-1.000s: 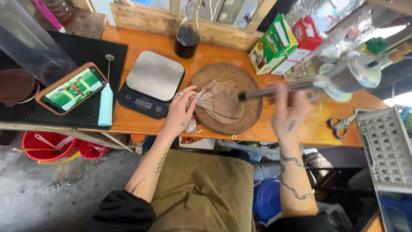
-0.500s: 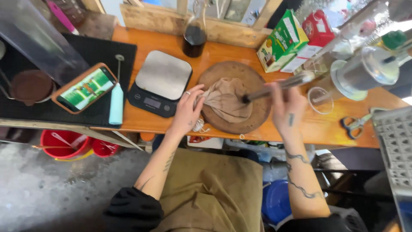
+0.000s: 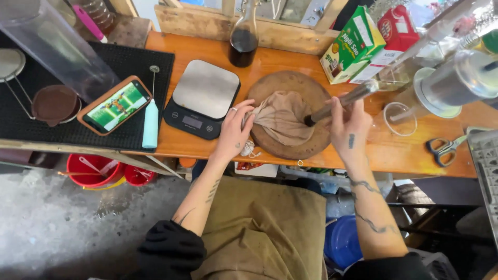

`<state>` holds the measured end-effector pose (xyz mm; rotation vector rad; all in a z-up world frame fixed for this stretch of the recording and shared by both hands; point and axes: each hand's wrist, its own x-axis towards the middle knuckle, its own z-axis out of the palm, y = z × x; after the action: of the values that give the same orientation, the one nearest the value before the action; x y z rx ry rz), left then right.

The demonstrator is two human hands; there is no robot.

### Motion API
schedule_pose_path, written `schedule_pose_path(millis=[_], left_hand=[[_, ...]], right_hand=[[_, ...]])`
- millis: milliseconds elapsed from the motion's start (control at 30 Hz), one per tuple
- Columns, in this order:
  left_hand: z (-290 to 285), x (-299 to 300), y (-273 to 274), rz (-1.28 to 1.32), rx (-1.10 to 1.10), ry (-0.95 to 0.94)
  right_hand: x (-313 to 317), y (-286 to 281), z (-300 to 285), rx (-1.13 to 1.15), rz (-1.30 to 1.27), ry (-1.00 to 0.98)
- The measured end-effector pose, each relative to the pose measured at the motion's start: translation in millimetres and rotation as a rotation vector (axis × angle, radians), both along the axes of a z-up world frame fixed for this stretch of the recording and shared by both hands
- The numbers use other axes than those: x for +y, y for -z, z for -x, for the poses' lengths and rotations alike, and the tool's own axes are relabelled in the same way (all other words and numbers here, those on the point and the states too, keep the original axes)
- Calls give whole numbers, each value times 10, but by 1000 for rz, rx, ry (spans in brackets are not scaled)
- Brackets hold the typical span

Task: The person repeatedly presses a cloth-wrapped bundle on a wooden board using a metal tamper. They hold the bundle with one hand and strike it with the tamper in the other, occasionally adjusting the bundle's position.

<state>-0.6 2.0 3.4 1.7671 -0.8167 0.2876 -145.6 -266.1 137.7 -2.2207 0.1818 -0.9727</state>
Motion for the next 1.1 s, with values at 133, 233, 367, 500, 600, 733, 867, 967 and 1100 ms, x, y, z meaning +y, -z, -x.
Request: schedule_pose_path(millis=[133,233,367,500,600,733,867,967,1100], left_hand=[[-41,15,26,13,15,-6],[-24,-3,62,24,9,-12],[-26,-1,54,12,-3,0],[-13,20,-71,-66,153,77],[-14,45,-85,-69,138,64],[49,77,-48,-102,175,109],[-10,13,-10,-99,77,85],[30,38,-112,-93,-56,112],[-42,35,-214,-291,-168,190]], right_hand=[[42,-288,141,-145,33,69],[157,-139,82,-134,46,48],[-170,-214,178,-21,192,113],[172,-345,161,-227,36,98],[184,-108,171,138,102,143],[716,-256,580,-115,-368,177],[1064,657,1237,-249,-945,73],[1319,1635,1766,39,-1437,-7],[1597,2481,2220,158,-1791,153]])
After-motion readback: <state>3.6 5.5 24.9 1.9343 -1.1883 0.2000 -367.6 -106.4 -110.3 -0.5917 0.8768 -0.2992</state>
